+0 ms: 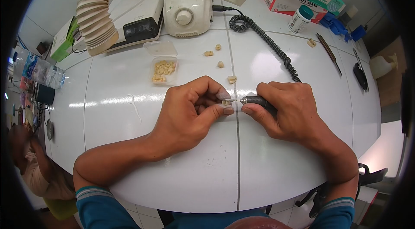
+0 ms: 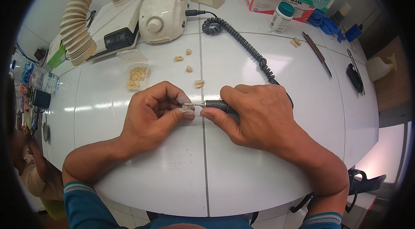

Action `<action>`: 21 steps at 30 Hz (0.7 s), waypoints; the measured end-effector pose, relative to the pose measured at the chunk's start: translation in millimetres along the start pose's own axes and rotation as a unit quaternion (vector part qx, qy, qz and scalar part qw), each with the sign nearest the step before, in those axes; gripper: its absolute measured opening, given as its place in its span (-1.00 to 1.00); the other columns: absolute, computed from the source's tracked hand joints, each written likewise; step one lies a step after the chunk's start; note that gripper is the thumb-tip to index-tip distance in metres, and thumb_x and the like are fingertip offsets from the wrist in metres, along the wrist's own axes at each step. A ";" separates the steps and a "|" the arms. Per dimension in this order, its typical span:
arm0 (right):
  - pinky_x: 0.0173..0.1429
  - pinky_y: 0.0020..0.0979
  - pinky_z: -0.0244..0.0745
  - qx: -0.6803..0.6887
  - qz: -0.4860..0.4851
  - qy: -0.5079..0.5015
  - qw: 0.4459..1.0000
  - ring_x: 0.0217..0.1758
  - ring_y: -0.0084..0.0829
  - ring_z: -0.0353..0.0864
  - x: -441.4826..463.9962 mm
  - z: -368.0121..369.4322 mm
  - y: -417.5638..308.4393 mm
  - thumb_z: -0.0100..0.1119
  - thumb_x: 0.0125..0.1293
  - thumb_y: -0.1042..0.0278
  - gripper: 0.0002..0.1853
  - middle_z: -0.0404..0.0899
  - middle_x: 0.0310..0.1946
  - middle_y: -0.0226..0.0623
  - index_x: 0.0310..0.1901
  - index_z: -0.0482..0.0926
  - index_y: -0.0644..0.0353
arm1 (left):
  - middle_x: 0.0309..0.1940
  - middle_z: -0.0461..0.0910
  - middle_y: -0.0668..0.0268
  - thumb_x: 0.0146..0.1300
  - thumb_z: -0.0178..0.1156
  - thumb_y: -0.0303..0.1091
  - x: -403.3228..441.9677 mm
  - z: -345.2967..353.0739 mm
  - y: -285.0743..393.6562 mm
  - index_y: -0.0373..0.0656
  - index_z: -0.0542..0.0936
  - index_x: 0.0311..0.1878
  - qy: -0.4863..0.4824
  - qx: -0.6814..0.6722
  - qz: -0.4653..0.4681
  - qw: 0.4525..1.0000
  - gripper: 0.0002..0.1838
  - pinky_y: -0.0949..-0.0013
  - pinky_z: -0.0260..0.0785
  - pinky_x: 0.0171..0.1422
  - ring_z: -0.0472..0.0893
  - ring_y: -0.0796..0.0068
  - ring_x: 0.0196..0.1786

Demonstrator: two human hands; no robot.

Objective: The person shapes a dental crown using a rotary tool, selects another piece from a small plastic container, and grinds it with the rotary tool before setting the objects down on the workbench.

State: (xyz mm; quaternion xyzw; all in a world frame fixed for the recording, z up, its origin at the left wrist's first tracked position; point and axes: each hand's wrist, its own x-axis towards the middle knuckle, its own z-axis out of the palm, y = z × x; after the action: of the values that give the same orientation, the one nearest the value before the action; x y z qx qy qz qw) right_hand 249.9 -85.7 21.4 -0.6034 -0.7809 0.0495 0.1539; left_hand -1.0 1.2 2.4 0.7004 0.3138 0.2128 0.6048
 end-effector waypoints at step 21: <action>-0.49 -0.11 0.43 -0.008 -0.015 -0.001 1.000 -0.60 -0.13 0.66 0.4 0.2 0.9 0.42 0.55 -0.24 -0.46 0.66 -0.58 -0.25 -0.35 0.69 0.13 | -0.11 0.83 0.22 0.54 0.44 -0.58 -1.5 0.1 3.3 -0.34 0.65 0.04 0.001 0.052 -0.004 0.999 -0.85 0.51 0.67 0.05 0.83 0.59 -0.02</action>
State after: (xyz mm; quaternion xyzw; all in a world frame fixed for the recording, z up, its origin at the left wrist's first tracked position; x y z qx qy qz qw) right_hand 250.6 -85.2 21.1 -0.5929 -0.7902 0.0415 0.1492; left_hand -1.4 -0.1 5.8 0.7298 0.3277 0.1945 0.5677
